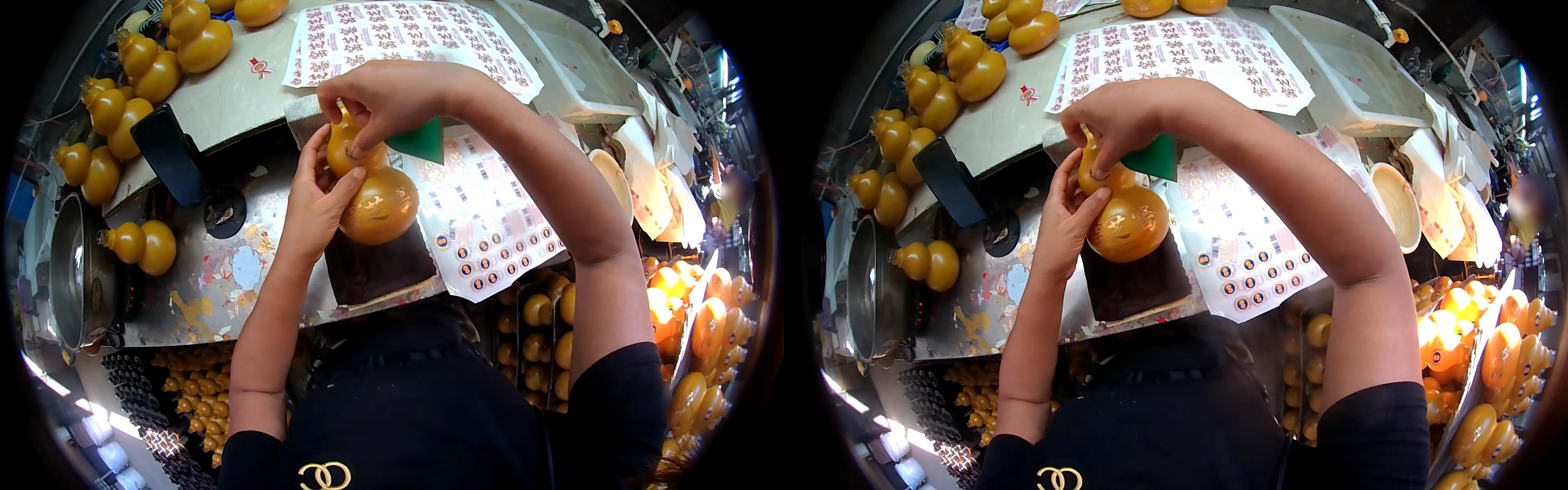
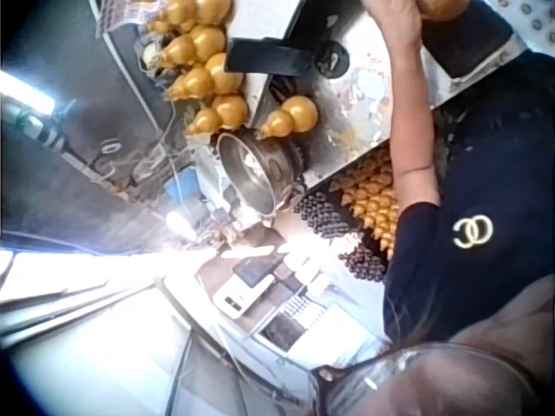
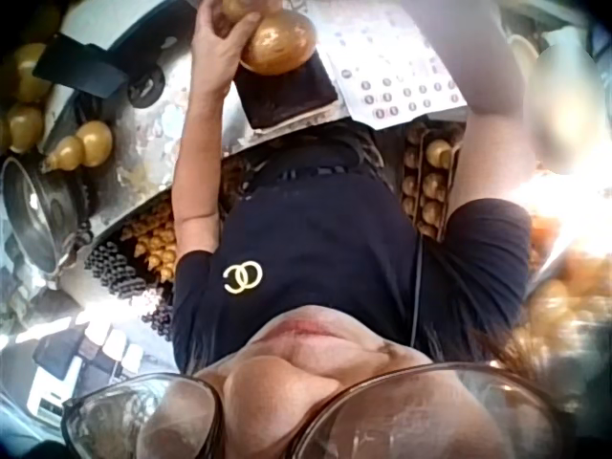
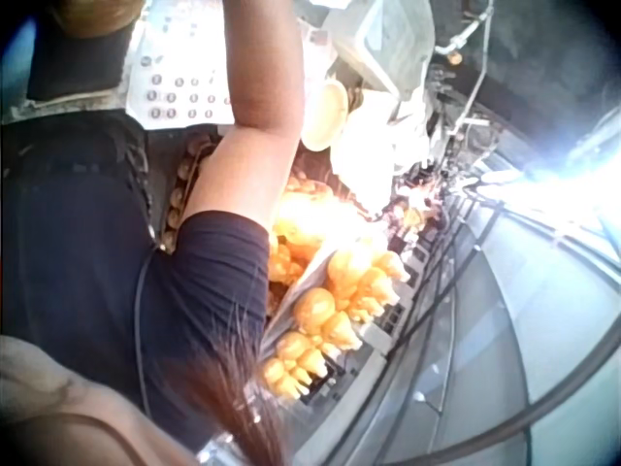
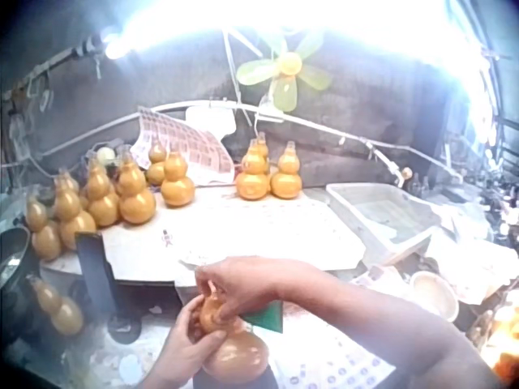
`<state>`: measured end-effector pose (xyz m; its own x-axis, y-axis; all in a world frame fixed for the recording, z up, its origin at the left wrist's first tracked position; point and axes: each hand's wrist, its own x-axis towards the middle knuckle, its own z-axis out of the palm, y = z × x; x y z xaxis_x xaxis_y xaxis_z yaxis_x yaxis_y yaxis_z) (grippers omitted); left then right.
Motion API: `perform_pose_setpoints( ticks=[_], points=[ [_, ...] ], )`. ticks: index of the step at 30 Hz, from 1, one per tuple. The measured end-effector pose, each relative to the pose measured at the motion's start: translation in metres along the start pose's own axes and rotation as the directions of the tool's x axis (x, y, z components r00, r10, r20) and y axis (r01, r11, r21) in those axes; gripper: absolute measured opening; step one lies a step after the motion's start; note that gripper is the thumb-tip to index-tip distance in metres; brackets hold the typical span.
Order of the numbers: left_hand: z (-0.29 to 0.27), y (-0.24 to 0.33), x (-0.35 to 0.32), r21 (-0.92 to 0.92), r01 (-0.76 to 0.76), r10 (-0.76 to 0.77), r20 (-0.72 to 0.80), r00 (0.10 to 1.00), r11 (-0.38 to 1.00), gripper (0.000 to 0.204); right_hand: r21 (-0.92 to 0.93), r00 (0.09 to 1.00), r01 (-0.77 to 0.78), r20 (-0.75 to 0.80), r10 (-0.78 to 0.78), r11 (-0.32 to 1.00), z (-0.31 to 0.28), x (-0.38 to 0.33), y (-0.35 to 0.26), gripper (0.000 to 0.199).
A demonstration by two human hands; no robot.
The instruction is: The person picks up yellow gourd-shaped objects one at a time, wipes them with a green cloth, and applies a small circular sticker to each. The labeled gourds are placed on a nearby surface. The process is repeated for several gourds.
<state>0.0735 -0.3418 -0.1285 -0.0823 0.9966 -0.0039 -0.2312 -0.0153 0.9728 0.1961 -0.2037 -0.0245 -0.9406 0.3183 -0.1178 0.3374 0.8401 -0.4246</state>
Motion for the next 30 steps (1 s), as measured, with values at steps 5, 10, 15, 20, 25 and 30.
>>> perform_pose_setpoints(
  ticks=[5,10,15,20,25,30],
  points=[
    [-0.004,0.001,0.011,-0.286,0.132,-0.145,-0.023,0.989,0.949,0.054,0.473,0.972,-0.051,-0.18,0.153,0.88,0.022,-0.016,0.022,0.035],
    [0.0,-0.006,0.01,-0.129,0.048,-0.058,-0.074,0.996,0.99,0.048,0.822,0.889,0.042,-0.29,0.354,0.568,0.059,-0.037,0.028,0.021],
    [-0.005,0.003,0.006,-0.384,0.133,-0.141,0.007,0.99,0.914,0.048,0.7,0.968,0.016,-0.191,0.165,0.714,0.045,-0.042,0.018,0.017],
    [0.0,-0.004,0.005,-0.234,0.052,-0.061,-0.03,0.998,0.971,0.05,0.407,0.99,-0.004,-0.129,0.062,0.913,0.026,-0.017,0.018,0.023],
    [0.0,-0.005,0.004,-0.205,0.046,-0.058,-0.049,0.997,0.978,0.052,0.483,0.874,-0.082,-0.386,0.296,0.872,0.048,-0.019,0.025,0.025],
    [0.001,-0.006,0.006,-0.218,0.052,-0.069,-0.072,0.995,0.975,0.052,0.685,0.783,-0.233,-0.289,0.551,0.69,0.085,-0.042,0.027,0.061]
  ],
)
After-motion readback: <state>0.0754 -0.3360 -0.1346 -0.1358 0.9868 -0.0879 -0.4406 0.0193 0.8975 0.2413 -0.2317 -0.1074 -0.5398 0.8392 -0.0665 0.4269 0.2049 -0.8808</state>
